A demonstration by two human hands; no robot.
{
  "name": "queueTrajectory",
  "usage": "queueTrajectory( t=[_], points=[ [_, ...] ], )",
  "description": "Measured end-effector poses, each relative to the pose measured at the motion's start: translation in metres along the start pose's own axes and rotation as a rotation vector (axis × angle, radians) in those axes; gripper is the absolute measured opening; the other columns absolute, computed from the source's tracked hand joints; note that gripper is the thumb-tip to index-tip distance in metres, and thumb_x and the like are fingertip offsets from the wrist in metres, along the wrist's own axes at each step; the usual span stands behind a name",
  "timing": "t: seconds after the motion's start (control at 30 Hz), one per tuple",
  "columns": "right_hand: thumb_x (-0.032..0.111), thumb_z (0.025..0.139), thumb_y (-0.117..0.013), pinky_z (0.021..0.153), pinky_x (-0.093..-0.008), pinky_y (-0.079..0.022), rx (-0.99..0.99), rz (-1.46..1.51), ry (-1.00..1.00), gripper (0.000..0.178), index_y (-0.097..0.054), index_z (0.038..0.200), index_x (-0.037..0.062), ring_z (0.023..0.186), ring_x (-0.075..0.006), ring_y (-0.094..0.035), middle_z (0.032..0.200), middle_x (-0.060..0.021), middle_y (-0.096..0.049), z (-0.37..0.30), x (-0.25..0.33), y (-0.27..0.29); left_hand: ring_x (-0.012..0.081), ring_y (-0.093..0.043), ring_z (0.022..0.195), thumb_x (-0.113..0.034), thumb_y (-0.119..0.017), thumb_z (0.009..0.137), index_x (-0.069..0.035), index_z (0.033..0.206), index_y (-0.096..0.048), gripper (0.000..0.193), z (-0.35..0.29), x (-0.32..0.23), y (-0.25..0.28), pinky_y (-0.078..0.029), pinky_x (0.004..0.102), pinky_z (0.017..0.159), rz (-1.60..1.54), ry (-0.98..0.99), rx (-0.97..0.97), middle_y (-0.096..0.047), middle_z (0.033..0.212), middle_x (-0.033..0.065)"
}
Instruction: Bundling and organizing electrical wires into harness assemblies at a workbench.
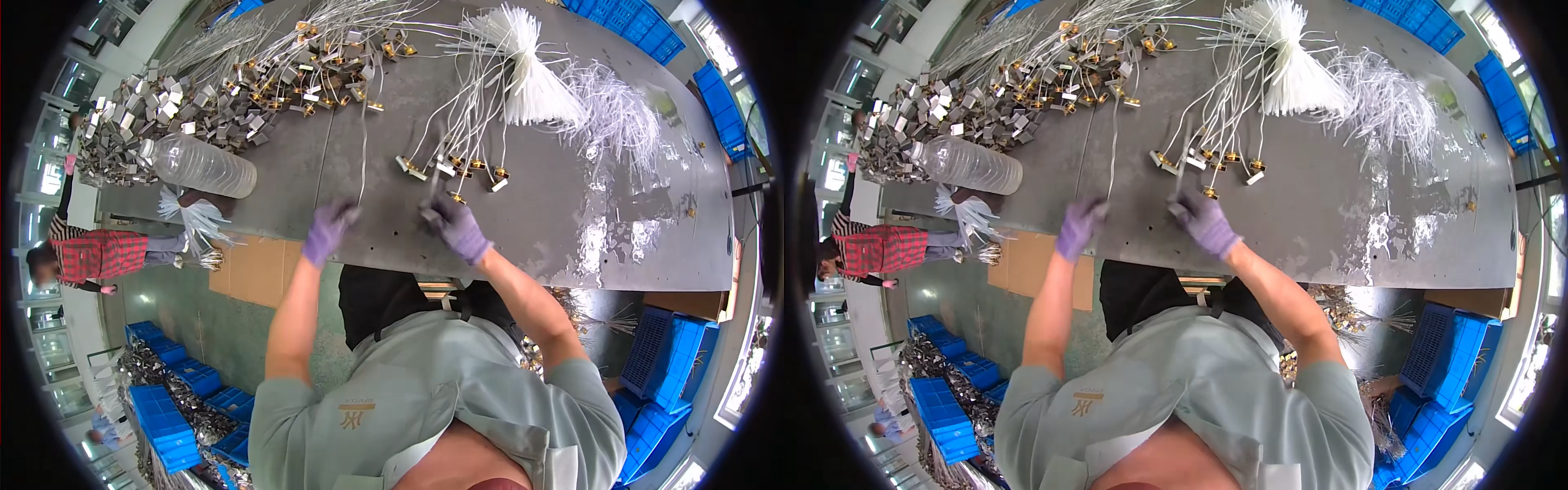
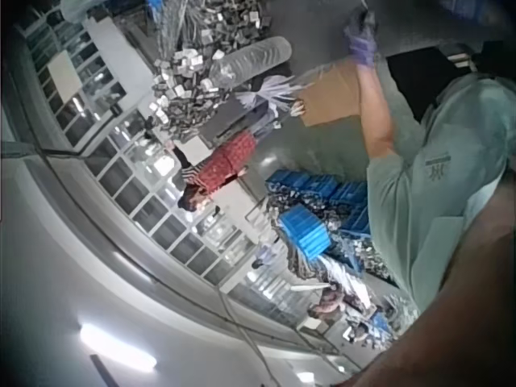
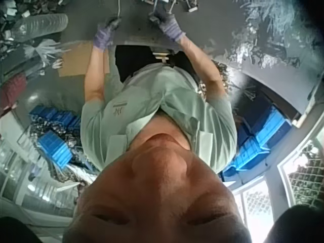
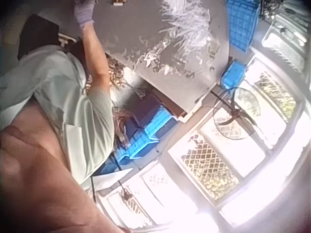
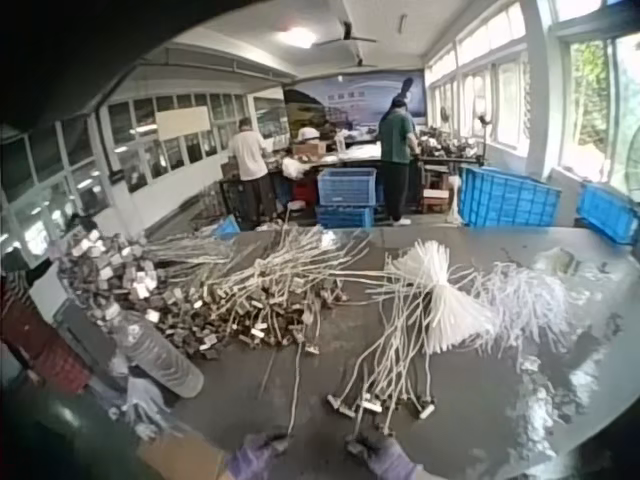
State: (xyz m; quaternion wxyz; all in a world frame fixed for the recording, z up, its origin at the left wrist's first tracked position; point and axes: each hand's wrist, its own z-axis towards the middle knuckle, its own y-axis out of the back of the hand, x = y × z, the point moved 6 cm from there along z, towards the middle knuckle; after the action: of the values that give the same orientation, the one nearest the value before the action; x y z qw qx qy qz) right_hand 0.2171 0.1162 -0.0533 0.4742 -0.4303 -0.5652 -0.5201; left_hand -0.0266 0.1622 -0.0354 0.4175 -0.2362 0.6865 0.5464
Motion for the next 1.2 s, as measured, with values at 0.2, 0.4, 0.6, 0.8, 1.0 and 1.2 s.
queueTrajectory(
  t=[0.2, 0.4, 0.6, 0.8, 1.0, 1.2],
  points=[
    [0.014, 0.092, -0.054, 0.060, -0.0274, -0.053, 0.085, 0.702, -0.372, 0.023, -0.056, 0.108, -0.0021, 0.072, -0.0181, -0.066, 0.087, -0.0086, -0.065, 0.079, -0.010, -0.074, 0.0135, -0.056, 0.064, -0.062, -0.052, 0.085, 0.000, 0.075, -0.059, 0.063, -0.147, 0.006, -0.017, -0.045, 0.0282, 0.060, -0.317, 0.140, 0.278, -0.056, 0.065, 0.0037],
    [0.015, 0.091, -0.055, 0.055, -0.0300, -0.054, -0.125, 0.838, -0.254, 0.028, -0.051, 0.112, -0.0036, 0.071, -0.0268, -0.068, 0.090, -0.0170, -0.066, 0.117, 0.020, -0.046, 0.0118, -0.049, 0.057, -0.057, -0.053, 0.086, 0.000, 0.072, -0.058, 0.059, -0.220, 0.054, -0.026, -0.042, 0.0277, 0.057, -0.430, 0.240, 0.400, -0.052, 0.061, 0.0029],
    [0.018, 0.093, -0.053, 0.053, -0.0303, -0.052, -0.293, 0.777, -0.076, 0.021, -0.051, 0.104, -0.0006, 0.073, -0.0277, -0.069, 0.089, -0.0182, -0.066, 0.127, 0.061, 0.018, 0.0130, -0.045, 0.053, -0.045, -0.055, 0.089, -0.002, 0.060, -0.049, 0.052, -0.228, 0.081, -0.017, -0.037, 0.0284, 0.052, -0.399, 0.444, 0.358, -0.048, 0.056, 0.0046],
    [0.018, 0.094, -0.052, 0.052, -0.0287, -0.053, -0.415, 0.791, 0.017, 0.019, -0.051, 0.100, 0.0001, 0.071, -0.0270, -0.069, 0.086, -0.0173, -0.067, 0.120, 0.068, 0.045, 0.0106, -0.042, 0.049, -0.034, -0.057, 0.090, -0.002, 0.061, -0.051, 0.043, -0.219, 0.090, -0.003, -0.034, 0.0272, 0.048, -0.386, 0.454, 0.251, -0.048, 0.054, 0.0030],
    [0.018, 0.092, -0.055, 0.054, -0.0275, -0.054, -0.207, 0.672, -0.065, 0.020, -0.054, 0.100, -0.0009, 0.069, -0.0224, -0.068, 0.085, -0.0151, -0.067, 0.105, 0.063, 0.032, 0.0106, -0.040, 0.046, -0.029, -0.055, 0.089, -0.002, 0.058, -0.046, 0.041, -0.205, 0.073, 0.003, -0.032, 0.0272, 0.045, -0.444, 0.382, 0.215, -0.047, 0.053, 0.0034],
    [0.016, 0.084, -0.068, 0.058, -0.0240, -0.050, 0.506, 0.267, -0.176, 0.020, -0.065, 0.091, -0.0023, 0.065, -0.0126, -0.065, 0.072, -0.0079, -0.066, 0.037, 0.065, -0.044, 0.0100, -0.040, 0.046, -0.019, -0.051, 0.083, -0.002, 0.062, -0.044, 0.028, -0.144, 0.015, -0.020, -0.030, 0.0248, 0.043, -0.432, 0.276, 0.081, -0.045, 0.055, 0.0037]
  ],
)
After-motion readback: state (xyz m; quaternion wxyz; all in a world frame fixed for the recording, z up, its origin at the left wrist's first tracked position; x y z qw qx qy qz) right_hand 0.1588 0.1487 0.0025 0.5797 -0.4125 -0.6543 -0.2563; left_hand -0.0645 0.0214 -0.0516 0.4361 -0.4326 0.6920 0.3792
